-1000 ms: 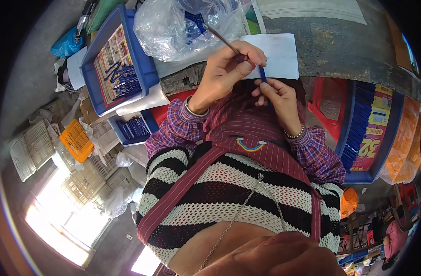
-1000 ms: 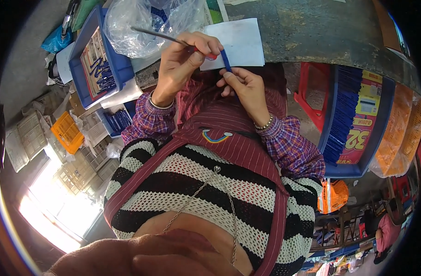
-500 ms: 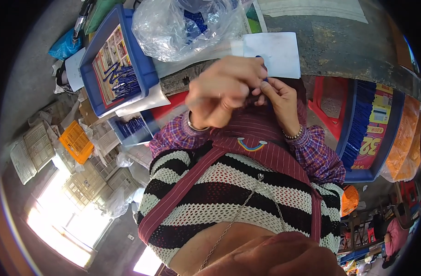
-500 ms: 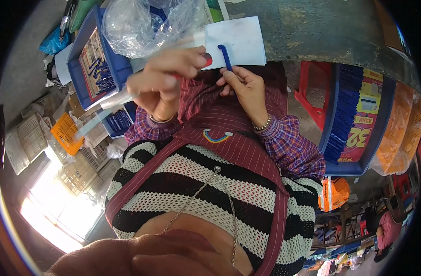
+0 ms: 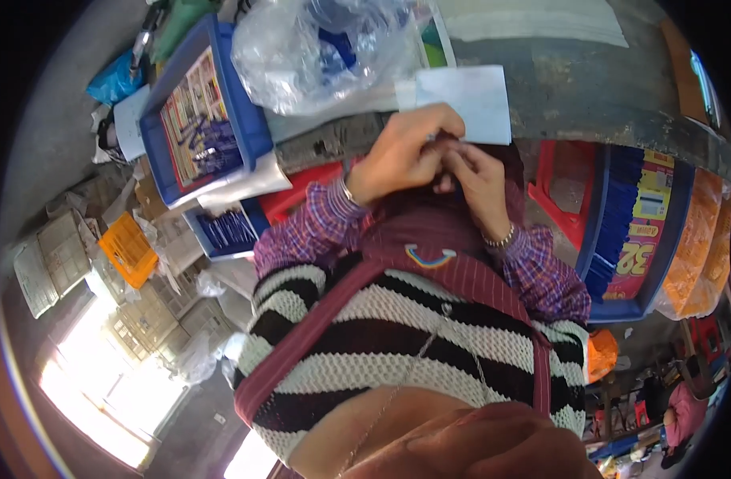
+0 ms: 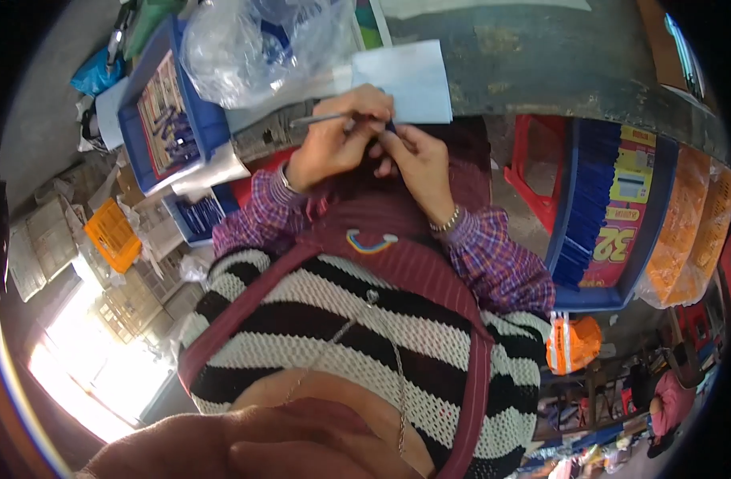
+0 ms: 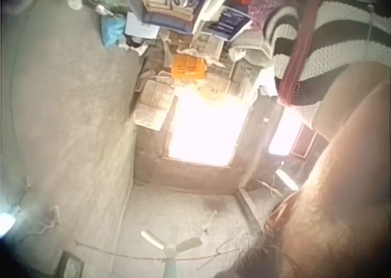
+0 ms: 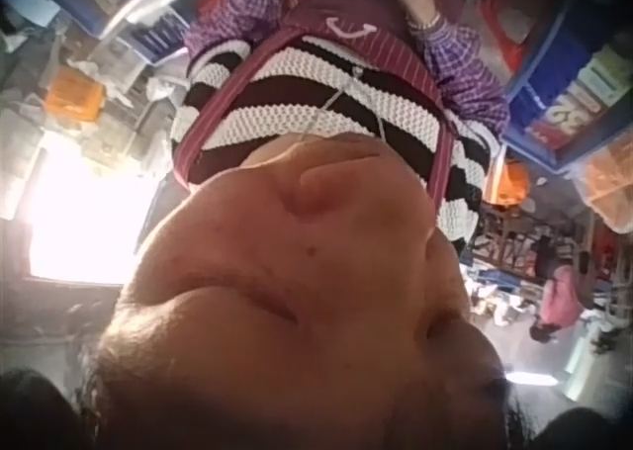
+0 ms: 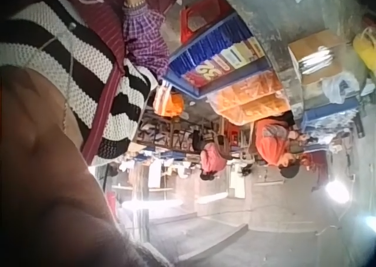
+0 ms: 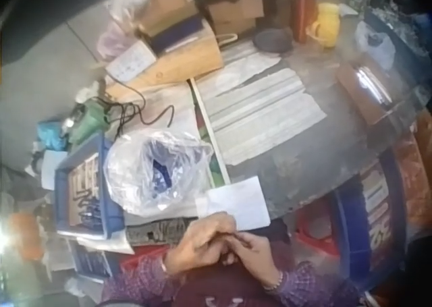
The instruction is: Assembling pens by inserting ink cartridges and components manually.
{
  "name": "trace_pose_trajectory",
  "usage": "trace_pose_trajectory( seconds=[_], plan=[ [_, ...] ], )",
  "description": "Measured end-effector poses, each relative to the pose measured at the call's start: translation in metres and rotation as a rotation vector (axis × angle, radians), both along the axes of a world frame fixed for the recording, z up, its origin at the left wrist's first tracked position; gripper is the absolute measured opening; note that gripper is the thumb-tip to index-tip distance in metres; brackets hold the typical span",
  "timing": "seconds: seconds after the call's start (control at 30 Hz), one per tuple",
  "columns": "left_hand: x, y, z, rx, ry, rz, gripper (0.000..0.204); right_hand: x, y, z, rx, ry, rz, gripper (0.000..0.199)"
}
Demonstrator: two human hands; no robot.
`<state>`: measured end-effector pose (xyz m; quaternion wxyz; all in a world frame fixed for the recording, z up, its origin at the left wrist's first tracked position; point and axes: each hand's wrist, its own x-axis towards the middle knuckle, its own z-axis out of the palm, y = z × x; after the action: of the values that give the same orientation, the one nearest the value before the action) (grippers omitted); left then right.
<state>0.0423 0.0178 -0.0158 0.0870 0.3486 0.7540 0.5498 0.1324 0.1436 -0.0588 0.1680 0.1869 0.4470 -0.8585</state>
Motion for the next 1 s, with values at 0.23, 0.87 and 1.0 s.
trace_pose_trajectory(
  seconds=[0.23, 0.87, 1.0],
  plan=[
    [0.009, -0.001, 0.012, -0.029, -0.11, 0.0, 0.016, 0.002, 0.001, 0.006, 0.015, -0.002, -0.028, 0.017],
    [-0.002, -0.016, 0.015, 0.272, -0.869, 0.222, 0.015, -0.004, 0.007, 0.006, -0.041, -0.093, 0.048, 0.021],
    [-0.005, -0.018, 0.015, 0.37, -1.038, 0.165, 0.018, -0.002, 0.01, 0.007, -0.032, -0.094, 0.058, 0.022]
  ],
)
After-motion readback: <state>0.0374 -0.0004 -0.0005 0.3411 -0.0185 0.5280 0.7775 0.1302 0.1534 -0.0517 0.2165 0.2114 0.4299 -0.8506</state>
